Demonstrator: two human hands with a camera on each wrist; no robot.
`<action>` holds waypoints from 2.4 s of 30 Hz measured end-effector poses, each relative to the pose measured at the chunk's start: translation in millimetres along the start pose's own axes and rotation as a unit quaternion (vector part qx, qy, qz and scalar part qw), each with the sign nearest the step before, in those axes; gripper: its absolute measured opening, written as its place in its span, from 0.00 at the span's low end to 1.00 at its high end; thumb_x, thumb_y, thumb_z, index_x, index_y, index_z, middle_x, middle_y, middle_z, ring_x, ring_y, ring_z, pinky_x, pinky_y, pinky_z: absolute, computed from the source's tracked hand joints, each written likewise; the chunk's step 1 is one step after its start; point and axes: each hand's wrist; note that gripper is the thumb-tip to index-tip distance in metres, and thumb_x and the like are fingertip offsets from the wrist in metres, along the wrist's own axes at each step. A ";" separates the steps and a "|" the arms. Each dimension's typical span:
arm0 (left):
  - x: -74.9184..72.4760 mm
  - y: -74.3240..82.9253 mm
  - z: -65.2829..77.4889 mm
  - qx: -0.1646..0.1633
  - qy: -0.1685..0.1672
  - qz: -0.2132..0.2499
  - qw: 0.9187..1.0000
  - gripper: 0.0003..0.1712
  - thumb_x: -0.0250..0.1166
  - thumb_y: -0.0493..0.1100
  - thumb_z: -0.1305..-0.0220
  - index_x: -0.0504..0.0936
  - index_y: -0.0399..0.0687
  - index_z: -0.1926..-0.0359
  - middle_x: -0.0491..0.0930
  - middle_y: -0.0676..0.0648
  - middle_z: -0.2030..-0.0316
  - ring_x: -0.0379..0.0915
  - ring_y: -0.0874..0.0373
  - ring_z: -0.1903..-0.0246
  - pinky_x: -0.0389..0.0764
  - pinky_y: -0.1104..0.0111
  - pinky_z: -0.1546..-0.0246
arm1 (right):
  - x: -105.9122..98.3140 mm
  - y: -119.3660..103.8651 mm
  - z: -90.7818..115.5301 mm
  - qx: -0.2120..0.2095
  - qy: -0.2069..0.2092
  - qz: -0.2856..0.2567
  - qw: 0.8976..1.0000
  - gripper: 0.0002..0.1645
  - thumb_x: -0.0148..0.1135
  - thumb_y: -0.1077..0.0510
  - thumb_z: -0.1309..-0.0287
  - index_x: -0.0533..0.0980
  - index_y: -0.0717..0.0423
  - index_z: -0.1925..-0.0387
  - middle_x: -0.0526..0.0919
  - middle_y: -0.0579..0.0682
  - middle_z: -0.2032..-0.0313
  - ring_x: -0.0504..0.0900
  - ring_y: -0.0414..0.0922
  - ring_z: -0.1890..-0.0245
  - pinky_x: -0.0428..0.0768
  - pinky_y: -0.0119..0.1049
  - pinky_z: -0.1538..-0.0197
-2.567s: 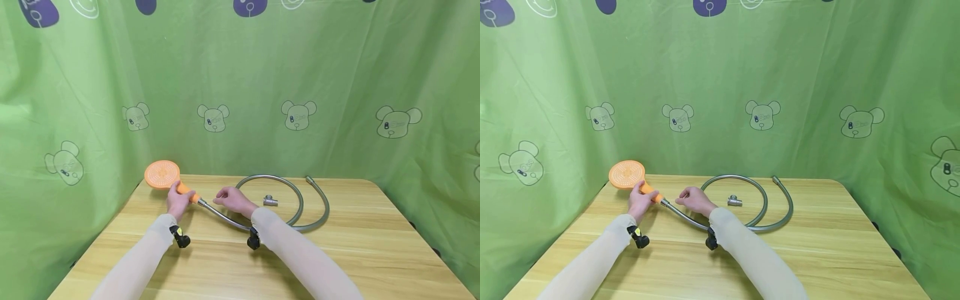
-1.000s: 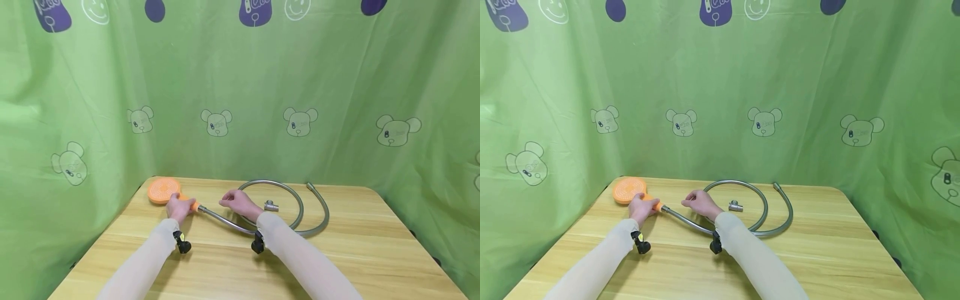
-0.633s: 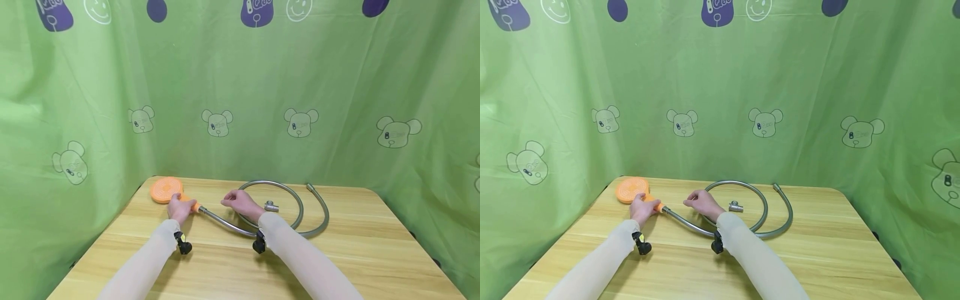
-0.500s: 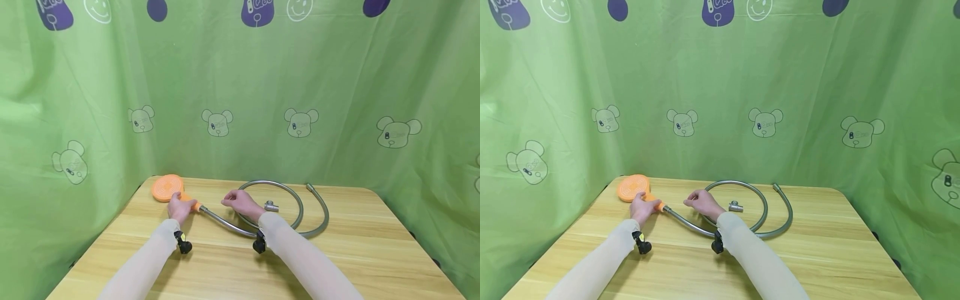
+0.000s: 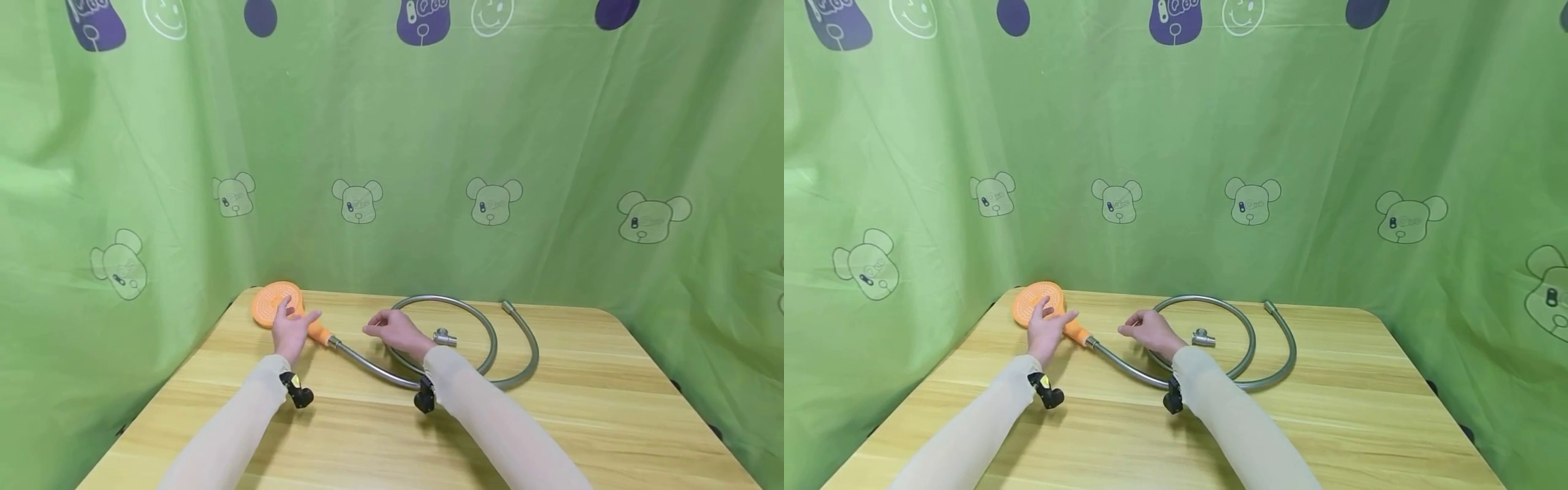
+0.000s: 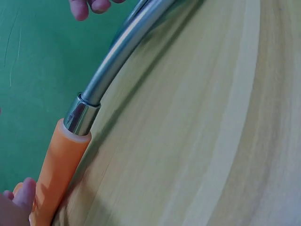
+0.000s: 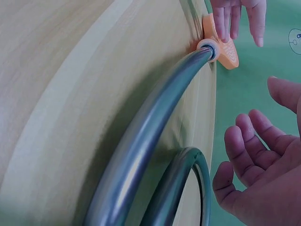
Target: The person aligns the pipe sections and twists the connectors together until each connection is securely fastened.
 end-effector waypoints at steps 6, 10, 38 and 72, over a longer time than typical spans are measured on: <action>2.5 -0.8 -0.9 0.009 -0.027 0.043 0.999 0.56 0.76 0.44 0.43 0.53 0.51 0.21 0.57 0.35 0.27 0.61 0.38 0.32 0.70 0.50 0.33 | -5.7 6.2 -1.3 0.006 0.001 0.001 1.000 0.18 0.67 0.44 0.38 0.82 0.52 0.56 0.84 0.48 0.58 0.80 0.45 0.56 0.81 0.42 0.48; 3.9 -0.4 -1.3 0.015 -0.044 0.070 0.996 0.56 0.75 0.43 0.42 0.50 0.51 0.20 0.56 0.35 0.26 0.59 0.37 0.30 0.67 0.50 0.30 | -10.9 12.7 -2.0 0.012 -0.001 -0.015 1.000 0.18 0.68 0.45 0.38 0.81 0.53 0.55 0.84 0.49 0.58 0.82 0.51 0.55 0.83 0.39 0.51; 22.5 22.1 0.5 0.007 -0.277 0.090 0.957 0.46 0.47 0.61 0.24 0.27 0.68 0.20 0.25 0.44 0.20 0.23 0.48 0.21 0.36 0.46 0.21 | -68.5 40.0 24.2 0.002 -0.003 -0.002 1.000 0.29 0.65 0.39 0.38 0.79 0.53 0.44 0.82 0.50 0.48 0.78 0.48 0.47 0.79 0.45 0.44; 53.2 39.8 24.7 0.128 -0.350 -0.188 0.909 0.48 0.56 0.69 0.32 0.45 0.68 0.20 0.39 0.51 0.19 0.34 0.48 0.20 0.39 0.42 0.23 | -122.9 78.4 65.3 0.034 -0.056 0.036 0.997 0.44 0.60 0.34 0.35 0.60 0.44 0.24 0.58 0.56 0.24 0.55 0.63 0.25 0.58 0.71 0.29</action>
Point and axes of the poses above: each hand's wrist, its own z-axis away from the middle knuckle, its own x-axis out of the palm, y = z × x
